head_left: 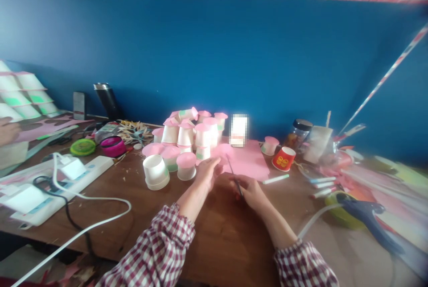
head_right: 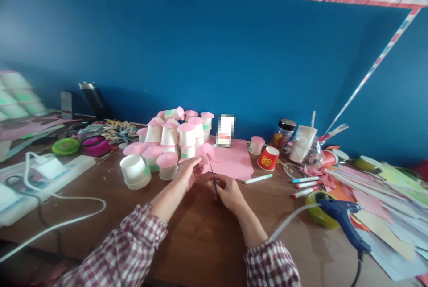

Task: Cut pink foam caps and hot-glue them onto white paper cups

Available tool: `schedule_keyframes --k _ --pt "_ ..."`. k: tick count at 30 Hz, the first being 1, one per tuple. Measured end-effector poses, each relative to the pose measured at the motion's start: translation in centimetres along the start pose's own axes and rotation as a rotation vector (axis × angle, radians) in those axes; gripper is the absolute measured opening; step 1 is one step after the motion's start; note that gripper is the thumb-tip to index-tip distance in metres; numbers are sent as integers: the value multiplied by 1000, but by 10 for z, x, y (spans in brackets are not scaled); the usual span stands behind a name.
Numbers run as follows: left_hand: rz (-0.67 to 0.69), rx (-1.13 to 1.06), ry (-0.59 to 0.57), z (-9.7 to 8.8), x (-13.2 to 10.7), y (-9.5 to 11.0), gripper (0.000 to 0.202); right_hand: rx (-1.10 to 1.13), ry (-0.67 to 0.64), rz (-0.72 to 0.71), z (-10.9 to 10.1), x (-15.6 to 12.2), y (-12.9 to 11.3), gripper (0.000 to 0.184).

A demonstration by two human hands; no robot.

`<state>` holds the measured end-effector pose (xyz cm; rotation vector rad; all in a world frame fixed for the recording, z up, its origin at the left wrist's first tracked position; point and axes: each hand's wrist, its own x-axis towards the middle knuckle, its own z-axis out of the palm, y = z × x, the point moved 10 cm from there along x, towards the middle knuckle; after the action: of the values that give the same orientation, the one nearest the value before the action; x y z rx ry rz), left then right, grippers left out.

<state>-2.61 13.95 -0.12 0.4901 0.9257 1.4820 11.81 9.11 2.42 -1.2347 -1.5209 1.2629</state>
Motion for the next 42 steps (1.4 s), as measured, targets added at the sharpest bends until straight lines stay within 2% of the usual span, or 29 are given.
schedule_keyframes --k 4,9,13,20,23,28,30,33,36,39,42 --pt "20 -35 33 -6 5 3 20 7 -37 7 2 -1 0 43" --pt "73 25 107 -17 9 9 21 -25 -85 61 -1 2 9 39" --pt "90 79 135 -22 10 12 21 -25 22 90 -17 5 16 41" --pt "123 295 94 -21 15 11 11 135 185 87 -33 8 20 52" --pt "131 328 84 -21 16 10 10 214 225 97 -37 9 22 55" --pt "137 373 52 -18 15 8 14 201 236 83 -36 8 20 51" --pt "219 497 70 -19 16 16 15 193 224 79 -34 7 19 49" --pt "427 783 156 -21 14 36 18 201 213 71 -32 7 17 48" --pt "543 965 188 -17 7 44 34 232 211 70 -32 7 18 50" --pt "650 1130 174 -3 -8 46 46 257 221 82 -34 8 21 52" --pt "819 1332 109 25 -30 45 42 290 240 90 -37 9 24 54"
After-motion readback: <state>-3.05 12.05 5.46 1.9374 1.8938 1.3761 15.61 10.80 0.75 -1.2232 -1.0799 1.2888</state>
